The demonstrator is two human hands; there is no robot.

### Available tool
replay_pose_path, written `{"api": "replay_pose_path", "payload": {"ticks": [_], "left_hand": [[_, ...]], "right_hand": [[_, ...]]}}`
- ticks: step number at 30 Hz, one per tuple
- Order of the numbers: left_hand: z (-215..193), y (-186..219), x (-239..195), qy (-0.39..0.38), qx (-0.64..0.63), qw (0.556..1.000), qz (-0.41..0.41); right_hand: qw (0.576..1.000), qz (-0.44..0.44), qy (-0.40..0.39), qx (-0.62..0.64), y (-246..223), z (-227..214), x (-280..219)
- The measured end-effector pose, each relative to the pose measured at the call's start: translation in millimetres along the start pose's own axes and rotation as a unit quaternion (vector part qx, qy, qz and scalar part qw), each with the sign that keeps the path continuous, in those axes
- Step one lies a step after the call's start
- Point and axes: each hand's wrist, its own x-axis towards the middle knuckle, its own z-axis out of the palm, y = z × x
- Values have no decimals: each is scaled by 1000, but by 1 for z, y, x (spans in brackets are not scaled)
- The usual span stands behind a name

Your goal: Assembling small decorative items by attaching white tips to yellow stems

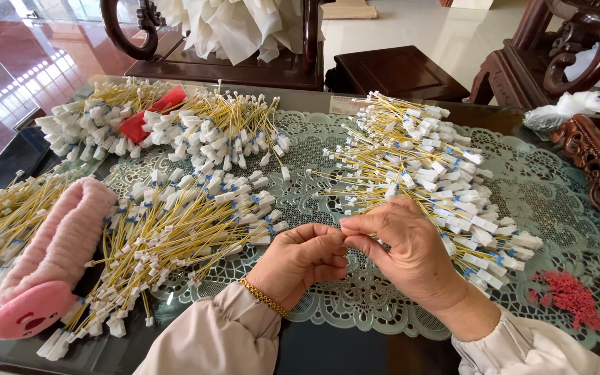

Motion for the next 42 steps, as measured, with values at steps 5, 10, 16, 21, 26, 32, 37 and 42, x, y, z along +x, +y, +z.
{"api": "replay_pose_path", "payload": {"ticks": [5,10,16,21,26,32,37,42], "left_hand": [[3,2,-1,7,-16,1000,-14],[-3,-4,4,7,-36,999,1],[-6,-8,7,20,-45,999,5],[-6,-8,7,12,-43,999,8],[-8,-10,9,13,-44,999,5],[-11,-14,11,8,-45,999,12],[-10,-14,12,15,-37,999,7],[-7,-12,10,23,-30,999,7]], "right_hand": [[997,78,-14,13,3,3,-7],[988,140,-14,57,-3,-1,-3],[995,77,-46,51,-5,-4,2],[999,21,-35,9,-2,1,1],[999,18,-42,-3,-4,2,2],[999,24,-46,-8,-1,8,-2],[996,66,-64,16,-6,9,-3],[957,247,-97,116,-8,9,-5]]}}
